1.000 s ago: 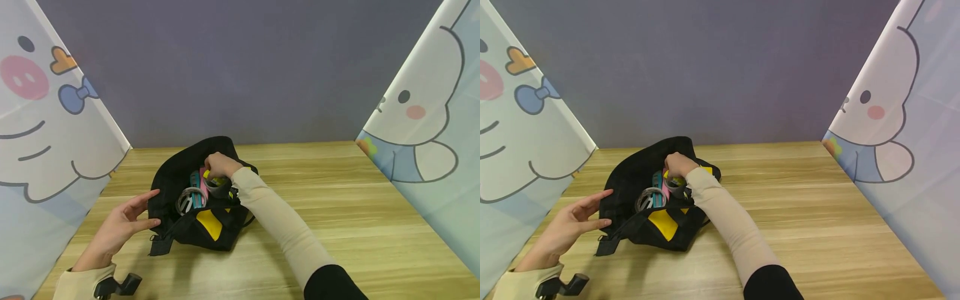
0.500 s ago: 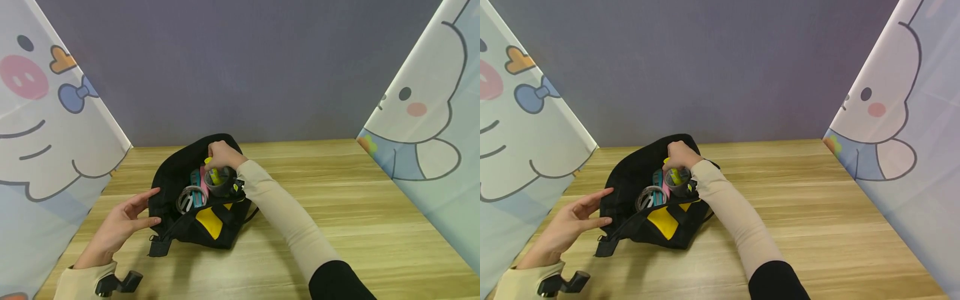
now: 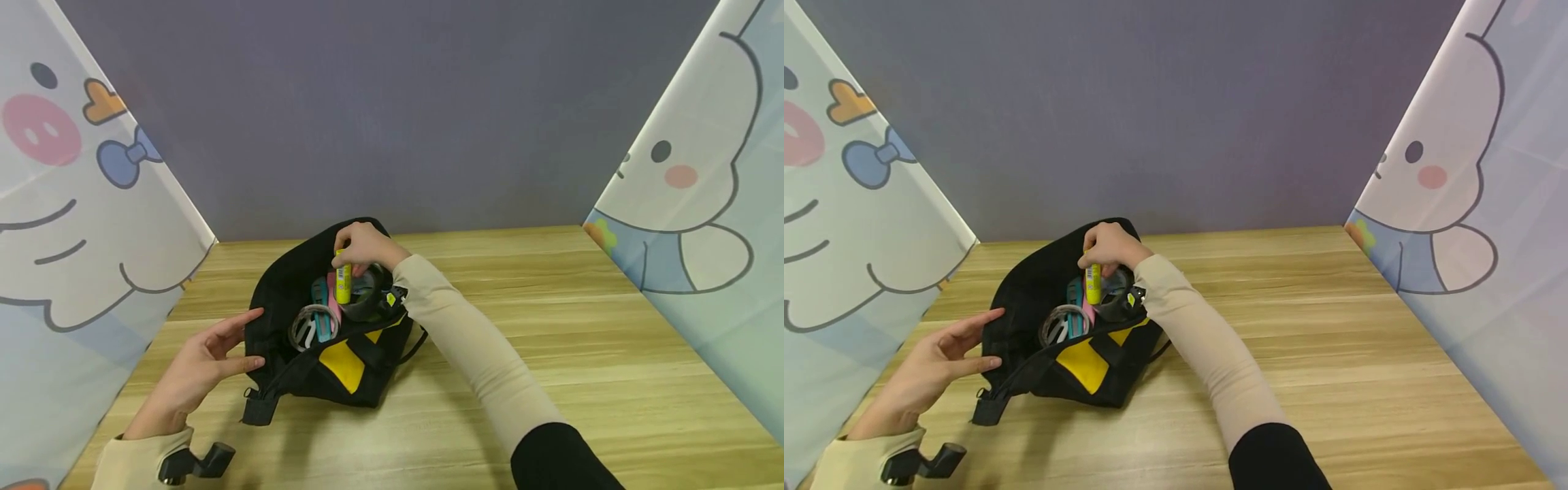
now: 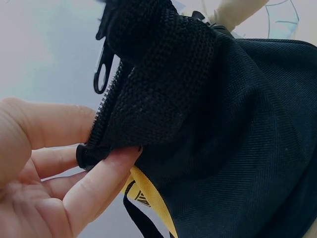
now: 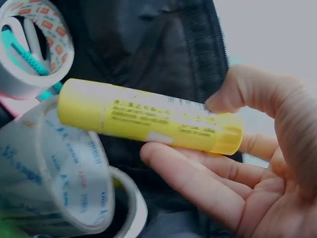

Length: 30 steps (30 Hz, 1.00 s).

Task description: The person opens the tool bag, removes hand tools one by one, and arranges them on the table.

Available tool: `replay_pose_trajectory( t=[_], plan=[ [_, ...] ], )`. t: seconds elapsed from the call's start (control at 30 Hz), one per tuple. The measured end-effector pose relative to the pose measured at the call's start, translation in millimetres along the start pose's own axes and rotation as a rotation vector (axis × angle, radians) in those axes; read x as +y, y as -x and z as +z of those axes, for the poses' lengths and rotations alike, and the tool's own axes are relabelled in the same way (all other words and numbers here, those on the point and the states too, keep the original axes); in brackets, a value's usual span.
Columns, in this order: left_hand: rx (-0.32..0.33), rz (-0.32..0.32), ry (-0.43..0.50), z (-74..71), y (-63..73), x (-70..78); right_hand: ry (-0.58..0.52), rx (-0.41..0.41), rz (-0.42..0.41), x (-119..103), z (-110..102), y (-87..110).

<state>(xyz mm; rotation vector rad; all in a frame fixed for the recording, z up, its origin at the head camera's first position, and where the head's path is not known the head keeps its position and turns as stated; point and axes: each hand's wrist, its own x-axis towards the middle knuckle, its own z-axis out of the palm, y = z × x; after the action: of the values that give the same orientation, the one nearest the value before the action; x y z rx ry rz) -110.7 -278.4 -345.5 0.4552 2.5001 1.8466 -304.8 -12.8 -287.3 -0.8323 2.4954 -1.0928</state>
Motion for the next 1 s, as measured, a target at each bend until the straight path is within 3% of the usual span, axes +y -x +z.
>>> replay_pose_trajectory(
  t=[0.33, 0.67, 1.0],
  plan=[
    [0.008, -0.004, -0.041, 0.4, 1.7, 0.6, -0.097, -0.015, -0.031, -9, -14, 9.0],
    [-0.001, -0.013, -0.065, -0.1, 1.8, 2.1, -0.468, 0.014, -0.022, -8, -35, 23.2],
    [-0.010, -0.009, -0.077, -0.2, 1.5, 3.2, -0.788, 0.110, 0.000, 16, -55, 33.1]
  ],
)
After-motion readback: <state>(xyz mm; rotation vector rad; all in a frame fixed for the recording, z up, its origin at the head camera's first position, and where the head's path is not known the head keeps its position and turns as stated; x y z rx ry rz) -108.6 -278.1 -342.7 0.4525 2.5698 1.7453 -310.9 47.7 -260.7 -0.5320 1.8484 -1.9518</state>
